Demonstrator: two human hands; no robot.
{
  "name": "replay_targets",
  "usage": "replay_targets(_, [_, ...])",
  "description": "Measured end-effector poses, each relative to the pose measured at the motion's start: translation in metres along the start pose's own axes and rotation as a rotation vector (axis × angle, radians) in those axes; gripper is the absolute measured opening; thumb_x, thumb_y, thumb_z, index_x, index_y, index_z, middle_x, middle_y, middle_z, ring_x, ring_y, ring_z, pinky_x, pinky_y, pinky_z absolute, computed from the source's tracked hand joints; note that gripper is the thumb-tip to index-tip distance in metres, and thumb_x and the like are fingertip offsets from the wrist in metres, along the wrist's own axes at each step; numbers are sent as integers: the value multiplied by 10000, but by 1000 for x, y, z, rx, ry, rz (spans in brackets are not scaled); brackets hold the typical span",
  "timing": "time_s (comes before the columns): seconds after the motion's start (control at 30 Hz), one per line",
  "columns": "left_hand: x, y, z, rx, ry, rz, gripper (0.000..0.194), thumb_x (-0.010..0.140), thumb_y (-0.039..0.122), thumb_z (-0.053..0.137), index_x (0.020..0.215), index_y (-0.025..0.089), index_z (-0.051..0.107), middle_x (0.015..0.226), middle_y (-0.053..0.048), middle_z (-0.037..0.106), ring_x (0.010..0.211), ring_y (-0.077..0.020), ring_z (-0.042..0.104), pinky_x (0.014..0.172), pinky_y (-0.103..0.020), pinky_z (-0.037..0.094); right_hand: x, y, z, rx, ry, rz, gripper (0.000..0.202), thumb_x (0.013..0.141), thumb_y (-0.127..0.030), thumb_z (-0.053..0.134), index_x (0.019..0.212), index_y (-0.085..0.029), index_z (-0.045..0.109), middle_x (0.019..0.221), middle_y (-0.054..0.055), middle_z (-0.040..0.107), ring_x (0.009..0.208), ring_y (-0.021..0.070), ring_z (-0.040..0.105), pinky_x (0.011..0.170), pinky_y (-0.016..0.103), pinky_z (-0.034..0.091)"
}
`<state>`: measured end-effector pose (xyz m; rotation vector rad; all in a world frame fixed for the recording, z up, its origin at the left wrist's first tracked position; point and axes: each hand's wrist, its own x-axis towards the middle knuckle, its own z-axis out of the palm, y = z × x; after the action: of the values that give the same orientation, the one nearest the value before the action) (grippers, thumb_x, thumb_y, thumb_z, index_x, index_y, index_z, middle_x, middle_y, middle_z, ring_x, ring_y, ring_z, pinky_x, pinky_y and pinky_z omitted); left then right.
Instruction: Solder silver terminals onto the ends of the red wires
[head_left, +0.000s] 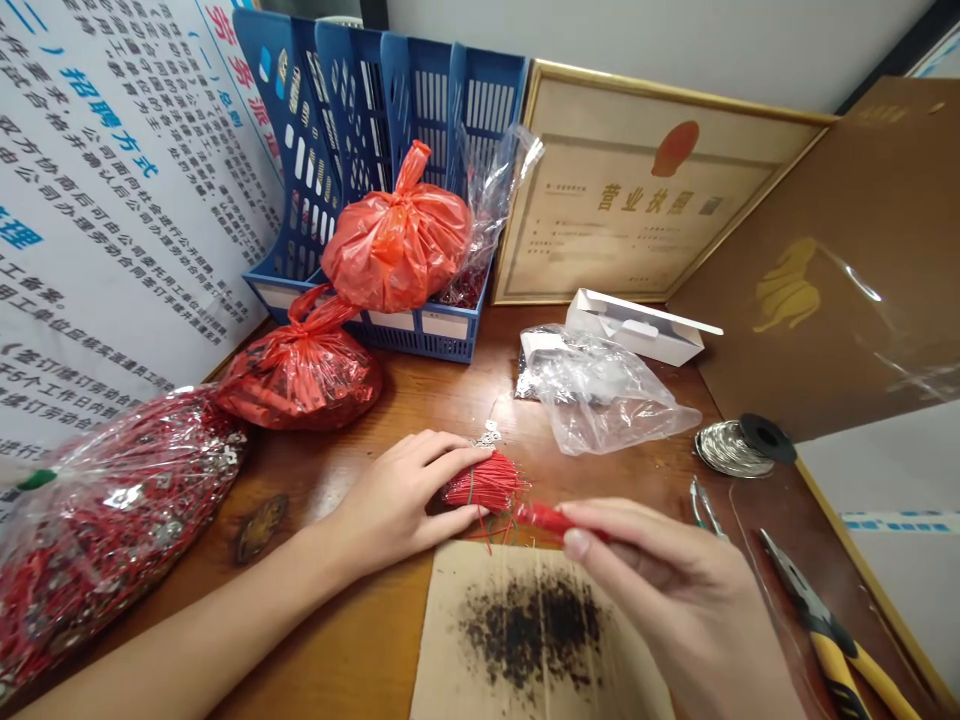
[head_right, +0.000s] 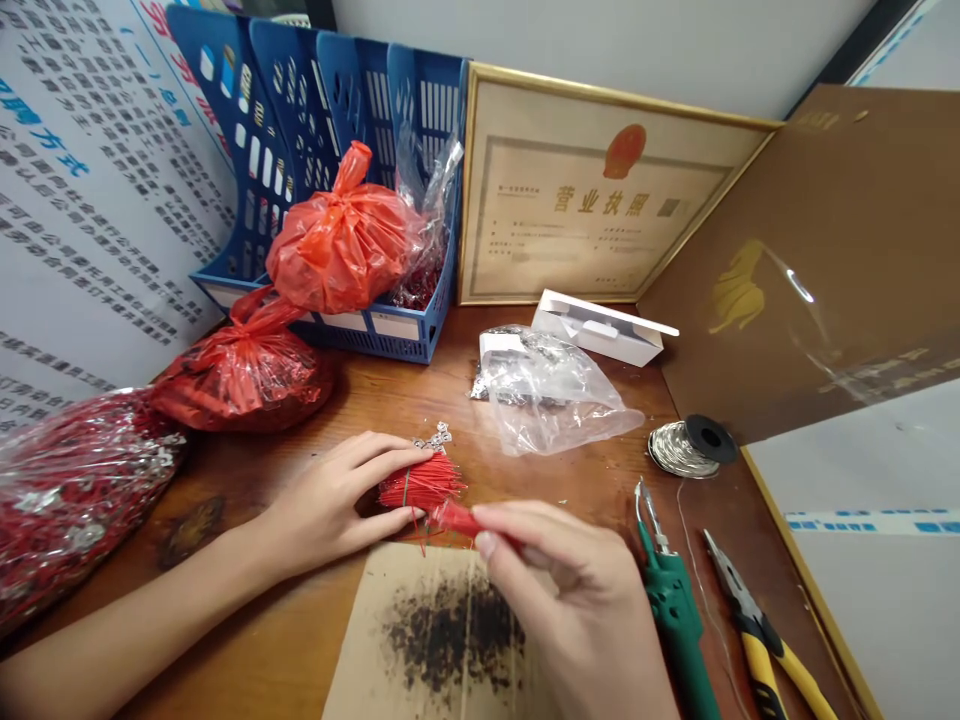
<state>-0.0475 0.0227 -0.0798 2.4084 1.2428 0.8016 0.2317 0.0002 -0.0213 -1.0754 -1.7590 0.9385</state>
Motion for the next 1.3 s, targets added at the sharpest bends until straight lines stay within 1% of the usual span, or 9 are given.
replay_targets(0.13, [-1,-7,1,-1,14,-11,488,1063,438,684,1501,250,576,1372,-113,692,1202,-279,673,1034,-442,554,-24,9,16,-144,-154,-186,357,945,-24,699,1177,-270,815,1068,19,857,894,168,833,806,213,684])
replay_targets(0.37, [3,5,-30,61,-4,-35,561,1014,314,680,1549,240,528,1474,-126,625,1312,-306,617,1124,-479,506,-34,16,45,-450,-120,-445,347,943,11,587,1130,-222,764,940,27,839,787,231,790,724,348,697])
replay_targets(0.5, [-1,32,-45,-5,43,-1,428,988,272,655,1411,245,604,1335,-92,669,1182,-267,637,1013,-423,523,-34,16,45,-474,-105,-433,313,914,-9,630,1080,-240,759,1019,20,838,864,260,761,743,394,681])
replay_targets(0.6, [-8,49,-35,-53,-55,59,283,945,302,730,1213,234,672,1105,-45,719,959,-233,657,823,-389,503,-34,15,43,-446,-113,-390,273,910,-28,641,1058,-231,749,1069,39,815,898,245,731,747,381,652])
replay_targets(0.67, [-15,54,-22,-46,-62,75,350,901,378,816,1184,221,683,1052,-35,723,892,-230,653,759,-389,477,-31,11,36,-435,-165,-350,255,905,-53,659,1067,-234,738,1072,38,799,913,238,719,758,380,633])
replay_targets(0.8, [-23,56,-1,-8,-33,70,554,791,509,931,1202,213,708,1037,-37,719,865,-244,650,751,-403,473,-11,-1,12,-470,-307,-214,276,938,-56,589,1098,-247,709,994,21,747,889,224,686,759,402,588])
replay_targets(0.9, [-24,54,2,-3,-12,69,505,804,497,928,1182,230,728,1018,-32,715,844,-236,638,736,-394,463,11,2,3,-642,-285,-160,281,977,-82,524,1132,-218,714,931,45,697,839,253,645,728,451,575])
replay_targets(1.1, [-25,50,0,3,18,105,326,907,440,851,1123,225,736,998,-30,718,822,-223,624,710,-376,458,32,32,20,-769,-254,-147,343,994,-62,489,1216,-152,734,1036,108,682,986,305,643,838,494,575])
replay_targets(1.3, [-28,51,0,-28,-5,122,371,956,512,792,1143,202,711,1065,-41,736,875,-229,640,740,-380,481,24,41,26,-839,-227,-119,191,1039,-133,539,906,-187,665,935,71,648,904,280,620,774,447,523])
